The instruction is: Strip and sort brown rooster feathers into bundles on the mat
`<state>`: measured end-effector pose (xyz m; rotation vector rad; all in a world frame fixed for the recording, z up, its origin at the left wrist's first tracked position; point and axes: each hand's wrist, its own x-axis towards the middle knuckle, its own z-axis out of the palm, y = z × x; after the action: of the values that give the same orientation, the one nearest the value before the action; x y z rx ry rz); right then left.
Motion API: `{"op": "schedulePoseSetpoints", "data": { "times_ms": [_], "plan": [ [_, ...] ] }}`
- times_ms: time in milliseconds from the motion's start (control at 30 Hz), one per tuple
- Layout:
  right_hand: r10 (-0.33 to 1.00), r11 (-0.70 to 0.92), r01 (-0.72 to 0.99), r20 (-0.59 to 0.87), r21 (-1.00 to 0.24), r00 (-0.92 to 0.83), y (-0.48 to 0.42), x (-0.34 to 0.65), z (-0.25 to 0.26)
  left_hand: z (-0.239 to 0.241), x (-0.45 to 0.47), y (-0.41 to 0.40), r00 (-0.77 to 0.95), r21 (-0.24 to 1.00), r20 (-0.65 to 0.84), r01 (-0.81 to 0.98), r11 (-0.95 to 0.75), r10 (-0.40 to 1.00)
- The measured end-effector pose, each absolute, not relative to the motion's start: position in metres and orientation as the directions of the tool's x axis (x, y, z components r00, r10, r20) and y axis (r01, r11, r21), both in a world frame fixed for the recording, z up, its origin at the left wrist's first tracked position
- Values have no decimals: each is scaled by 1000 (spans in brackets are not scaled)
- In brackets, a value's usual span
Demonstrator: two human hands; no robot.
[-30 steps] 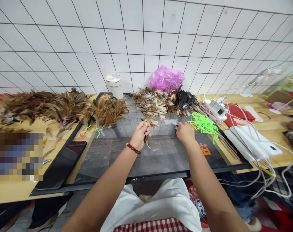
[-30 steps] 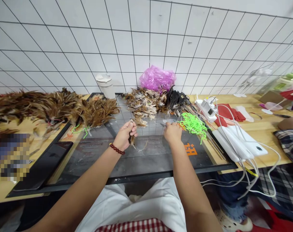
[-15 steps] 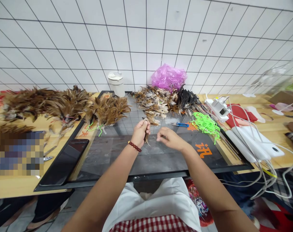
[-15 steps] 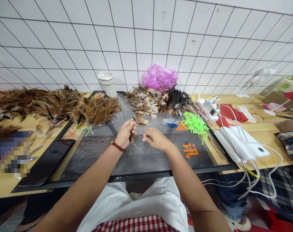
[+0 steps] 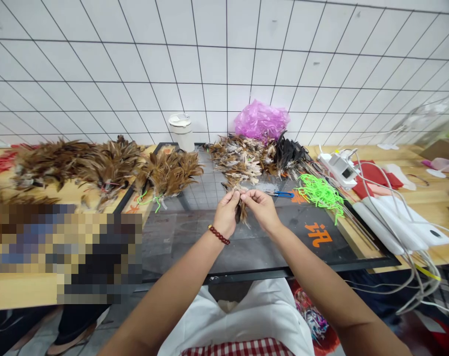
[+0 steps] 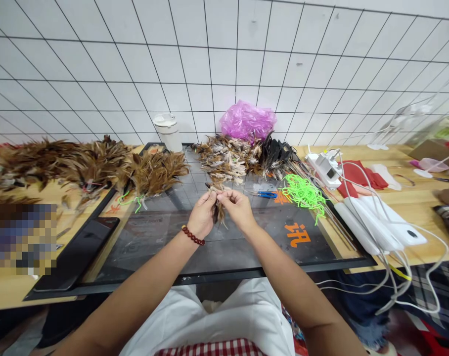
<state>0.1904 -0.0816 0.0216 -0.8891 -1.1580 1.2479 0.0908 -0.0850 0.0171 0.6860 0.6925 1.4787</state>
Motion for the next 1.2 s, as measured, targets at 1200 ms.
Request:
{"op": "schedulePoseSetpoints", "data": {
  "times_ms": [1200],
  "plan": [
    [874, 83, -321, 224, -943, -431, -73, 228, 26, 26, 78, -93, 380, 980, 95, -197, -19, 920]
  ]
}}
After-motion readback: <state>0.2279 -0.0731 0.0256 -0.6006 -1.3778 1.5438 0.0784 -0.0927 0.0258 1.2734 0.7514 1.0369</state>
